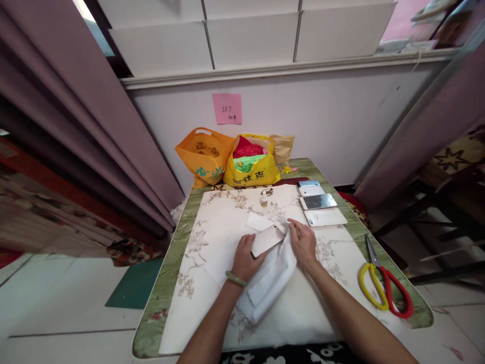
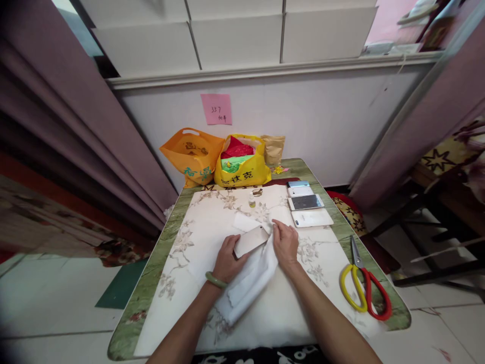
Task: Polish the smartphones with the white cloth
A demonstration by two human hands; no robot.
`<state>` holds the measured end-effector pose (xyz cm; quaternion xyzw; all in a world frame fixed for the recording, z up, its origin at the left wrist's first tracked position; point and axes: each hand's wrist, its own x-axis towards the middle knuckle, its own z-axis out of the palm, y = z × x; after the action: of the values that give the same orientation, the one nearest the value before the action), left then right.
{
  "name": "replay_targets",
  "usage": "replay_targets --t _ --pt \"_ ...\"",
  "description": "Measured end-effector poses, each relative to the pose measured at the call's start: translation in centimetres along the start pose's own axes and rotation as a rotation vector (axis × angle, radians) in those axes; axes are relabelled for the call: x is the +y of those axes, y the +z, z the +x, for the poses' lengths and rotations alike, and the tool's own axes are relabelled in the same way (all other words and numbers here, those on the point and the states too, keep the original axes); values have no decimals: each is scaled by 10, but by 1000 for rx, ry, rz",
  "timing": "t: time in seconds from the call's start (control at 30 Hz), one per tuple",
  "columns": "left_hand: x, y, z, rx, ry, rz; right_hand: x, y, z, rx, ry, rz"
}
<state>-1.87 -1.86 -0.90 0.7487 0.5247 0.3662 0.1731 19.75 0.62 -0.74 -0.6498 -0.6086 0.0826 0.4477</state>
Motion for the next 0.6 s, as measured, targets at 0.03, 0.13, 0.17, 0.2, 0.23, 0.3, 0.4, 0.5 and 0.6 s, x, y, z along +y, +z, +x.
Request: replay_targets --t 0.03,0.13,0.17,0.2,0.23,0.3,0.4,0.5,0.6 --pt "-1 1 0 3 3 10 -4 2 1 -29 -55 -32" --pt "-4 5 -2 17 13 32 -10 12 1 -196 -195 -113" --pt "-5 6 -3 26 14 40 -10 14 -2 -244 -209 -131" --pt "-5 7 -3 36 14 46 -9 15 -5 -276 -211 -144" --pt "-6 7 -4 47 12 52 -8 14 -9 -292 -209 -153" --pt "-6 7 -3 59 5 53 -3 8 -19 -292 -209 -163" --pt "-5 6 -2 49 -36 9 0 -8 -30 -256 -203 -164" --pt "-3 6 -1 96 -122 -77 -10 -20 -35 -163 -202 -124" --pt "-1 7 -4 161 -106 -143 -36 -18 -36 -112 -302 -15"
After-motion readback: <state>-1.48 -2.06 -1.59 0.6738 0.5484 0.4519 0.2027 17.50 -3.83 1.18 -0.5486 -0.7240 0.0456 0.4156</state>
